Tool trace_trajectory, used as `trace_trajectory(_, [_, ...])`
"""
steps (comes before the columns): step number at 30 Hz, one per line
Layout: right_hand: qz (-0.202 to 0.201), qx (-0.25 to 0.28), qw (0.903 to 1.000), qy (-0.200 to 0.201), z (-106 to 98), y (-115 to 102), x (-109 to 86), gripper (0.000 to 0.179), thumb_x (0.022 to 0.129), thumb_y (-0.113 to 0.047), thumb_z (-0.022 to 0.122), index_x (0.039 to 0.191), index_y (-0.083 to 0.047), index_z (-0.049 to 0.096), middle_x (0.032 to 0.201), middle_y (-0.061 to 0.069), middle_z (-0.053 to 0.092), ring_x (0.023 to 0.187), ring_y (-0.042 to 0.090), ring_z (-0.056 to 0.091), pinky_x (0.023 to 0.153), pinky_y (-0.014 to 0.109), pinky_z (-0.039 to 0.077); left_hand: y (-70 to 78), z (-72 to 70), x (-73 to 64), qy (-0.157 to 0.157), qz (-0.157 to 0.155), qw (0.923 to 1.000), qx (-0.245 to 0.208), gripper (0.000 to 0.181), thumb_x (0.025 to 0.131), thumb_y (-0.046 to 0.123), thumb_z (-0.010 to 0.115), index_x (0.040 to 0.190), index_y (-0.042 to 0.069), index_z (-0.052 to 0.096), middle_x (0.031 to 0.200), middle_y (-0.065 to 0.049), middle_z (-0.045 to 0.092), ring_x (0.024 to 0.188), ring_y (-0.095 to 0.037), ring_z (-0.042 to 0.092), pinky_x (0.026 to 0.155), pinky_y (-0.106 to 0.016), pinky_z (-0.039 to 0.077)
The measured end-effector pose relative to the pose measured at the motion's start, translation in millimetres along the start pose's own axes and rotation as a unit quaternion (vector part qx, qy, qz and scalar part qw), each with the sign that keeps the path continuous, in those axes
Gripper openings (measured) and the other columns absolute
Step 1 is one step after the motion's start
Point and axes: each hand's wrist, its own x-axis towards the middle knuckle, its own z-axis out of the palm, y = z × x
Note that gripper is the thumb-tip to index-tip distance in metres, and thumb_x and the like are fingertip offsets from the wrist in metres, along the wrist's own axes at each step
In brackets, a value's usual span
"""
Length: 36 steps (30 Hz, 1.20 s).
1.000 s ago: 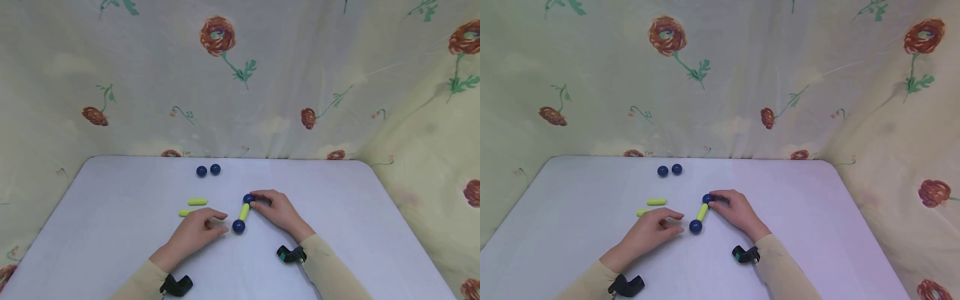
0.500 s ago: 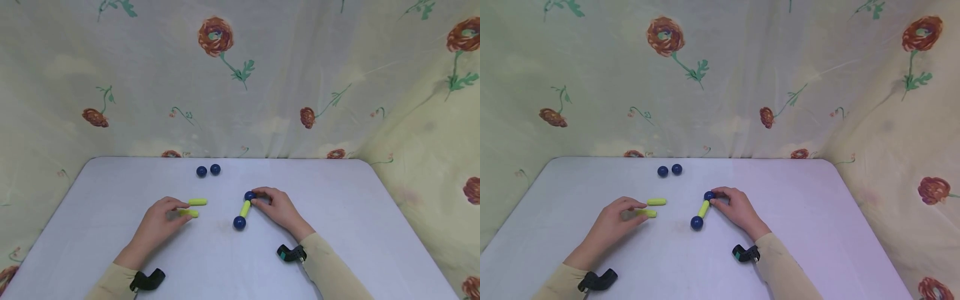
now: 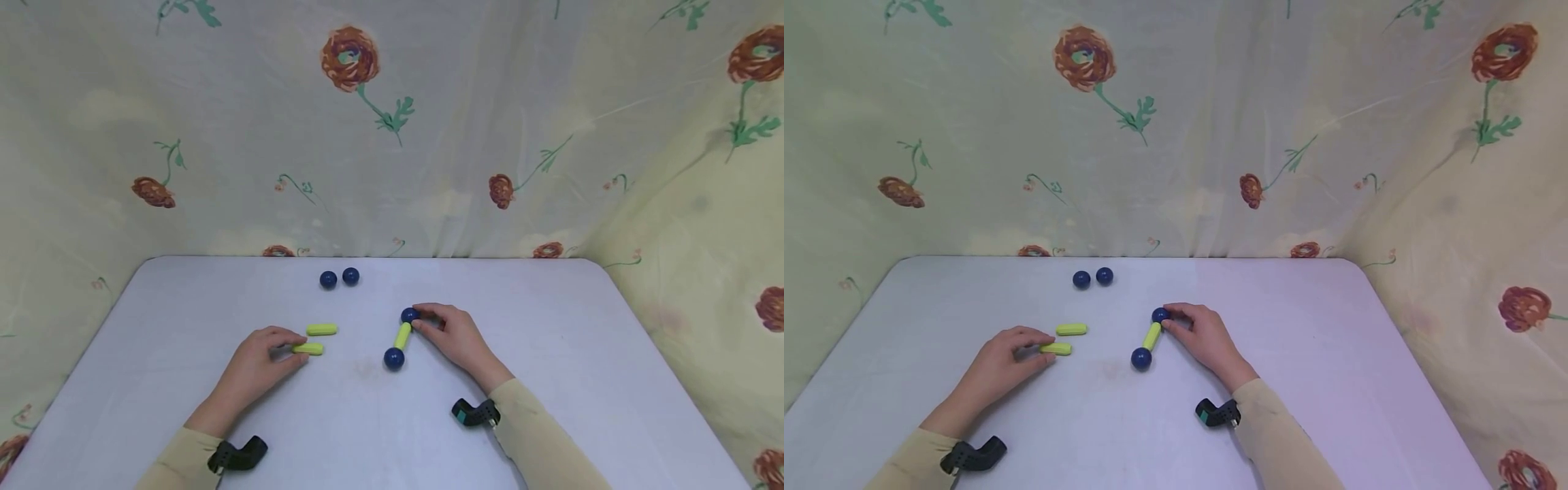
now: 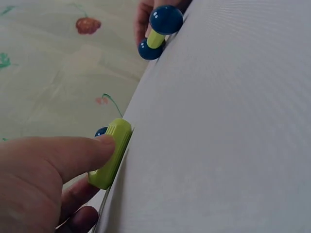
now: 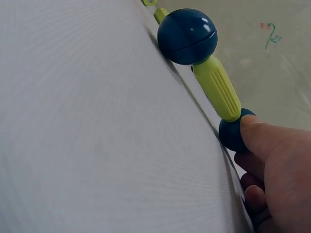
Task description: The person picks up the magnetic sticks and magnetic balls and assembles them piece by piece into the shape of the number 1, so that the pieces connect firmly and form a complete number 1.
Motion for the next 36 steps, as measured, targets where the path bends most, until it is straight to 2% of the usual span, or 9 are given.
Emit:
trace_trajectory(12, [-0.002,-0.006,1.0,-0.007,-4,-1,2.4,0.033,0.094,-0.034,0.069,0.126,-0.023,0.068,0.116,-0.006,0.069,0.08,0.013,0.055,0.071,0.032,0.047,1.4,2.9,-0.6,0.008,-0.006,0.9999,0.012,0.021,0.084,0.025,0.082,0.104,0.021,0.076,0.105,0.004,0.07,0.102,-0.023,0.061,0.091,-0.046,0.046])
trace_trajectory(20, [-0.002,-0.002,1.0,-0.006,-4,0,3.5,0.034,0.094,-0.035,0.069,0.126,-0.024,0.068,0.117,-0.006,0.068,0.083,0.013,0.057,0.072,0.033,0.048,2.1,3.6,-1.3,-0.004,-0.001,0.9995,0.03,0.031,0.084,0.028,0.081,0.113,0.02,0.075,0.105,0.004,0.069,0.101,-0.022,0.059,0.091,-0.045,0.045])
trace_trajectory(25, [-0.003,-0.002,1.0,-0.004,-3,-1,3.7,0.034,0.094,-0.035,0.069,0.126,-0.024,0.068,0.117,-0.006,0.068,0.083,0.013,0.057,0.072,0.033,0.048,2.9,5.8,-3.4,-0.003,0.001,0.9991,0.043,0.032,0.085,0.027,0.08,0.115,0.02,0.075,0.1,0.005,0.065,0.096,-0.02,0.055,0.085,-0.043,0.045])
trace_trajectory(31, [0.002,-0.001,1.0,-0.005,-3,-1,3.5,0.034,0.094,-0.035,0.069,0.126,-0.024,0.069,0.117,-0.005,0.068,0.083,0.014,0.057,0.072,0.033,0.048,9.1,10.2,-6.4,0.012,-0.003,0.9998,0.017,0.026,0.084,0.027,0.08,0.109,0.021,0.076,0.093,0.009,0.064,0.09,-0.015,0.054,0.08,-0.038,0.044])
trace_trajectory(36, [0.003,0.001,1.0,-0.005,-2,0,3.4,0.034,0.094,-0.036,0.069,0.126,-0.024,0.068,0.117,-0.006,0.068,0.085,0.013,0.057,0.073,0.033,0.048,20.7,18.6,-10.2,0.029,0.005,0.9994,-0.017,0.022,0.083,0.025,0.08,0.104,0.019,0.076,0.085,0.012,0.061,0.083,-0.012,0.053,0.076,-0.036,0.044])
